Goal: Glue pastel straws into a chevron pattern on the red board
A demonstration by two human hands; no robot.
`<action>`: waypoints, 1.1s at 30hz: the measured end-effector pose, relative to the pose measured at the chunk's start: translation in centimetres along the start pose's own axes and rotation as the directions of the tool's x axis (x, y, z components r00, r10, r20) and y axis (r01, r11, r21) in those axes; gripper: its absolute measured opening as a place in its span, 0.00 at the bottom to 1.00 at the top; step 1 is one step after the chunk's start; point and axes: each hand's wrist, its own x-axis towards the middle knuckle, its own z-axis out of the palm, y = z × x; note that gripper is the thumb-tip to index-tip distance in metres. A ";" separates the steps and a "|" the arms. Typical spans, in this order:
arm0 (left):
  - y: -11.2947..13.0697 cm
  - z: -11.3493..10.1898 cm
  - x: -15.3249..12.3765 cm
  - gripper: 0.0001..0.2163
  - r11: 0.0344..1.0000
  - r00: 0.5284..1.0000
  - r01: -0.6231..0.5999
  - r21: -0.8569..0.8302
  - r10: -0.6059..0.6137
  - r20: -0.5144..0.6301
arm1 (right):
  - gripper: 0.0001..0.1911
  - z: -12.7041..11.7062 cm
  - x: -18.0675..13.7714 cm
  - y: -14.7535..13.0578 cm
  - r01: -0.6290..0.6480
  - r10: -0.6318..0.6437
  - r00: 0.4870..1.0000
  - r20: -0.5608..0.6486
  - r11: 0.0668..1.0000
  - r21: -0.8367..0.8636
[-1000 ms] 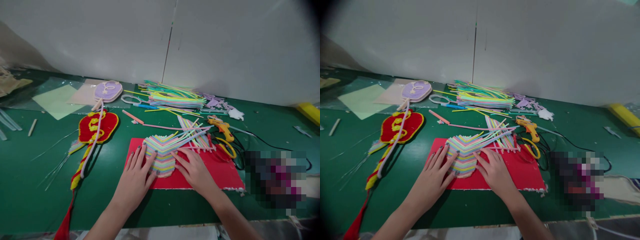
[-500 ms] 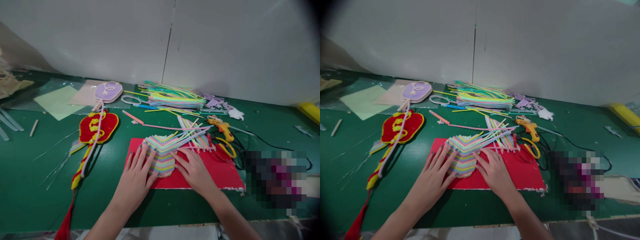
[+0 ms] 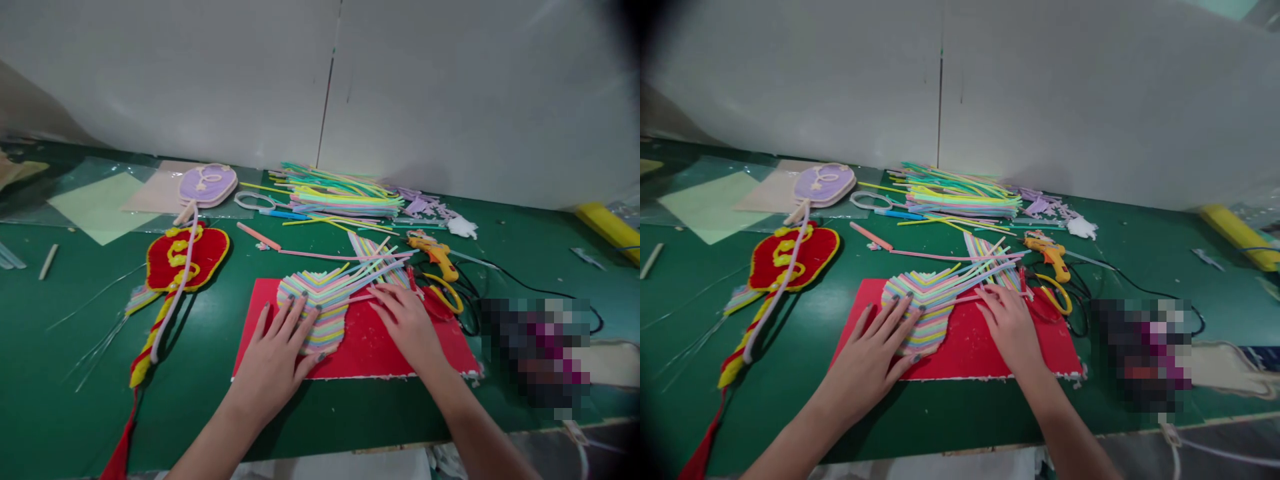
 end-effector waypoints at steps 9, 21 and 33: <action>0.0 0.0 0.0 0.24 1.000 1.000 -0.011 -0.010 0.011 -0.009 | 0.13 -2.6 1.8 1.1 0.051 -0.053 0.998 0.045 0.998 0.038; 0.0 0.3 -0.1 0.25 1.000 0.999 -0.008 -0.007 0.007 -0.037 | 0.17 -0.1 2.8 2.5 0.125 -0.132 0.990 0.042 0.984 0.125; 0.2 0.2 0.0 0.25 1.000 0.999 -0.006 0.019 0.007 -0.050 | 0.22 0.0 1.0 -0.1 0.291 -0.307 0.937 0.166 0.950 0.112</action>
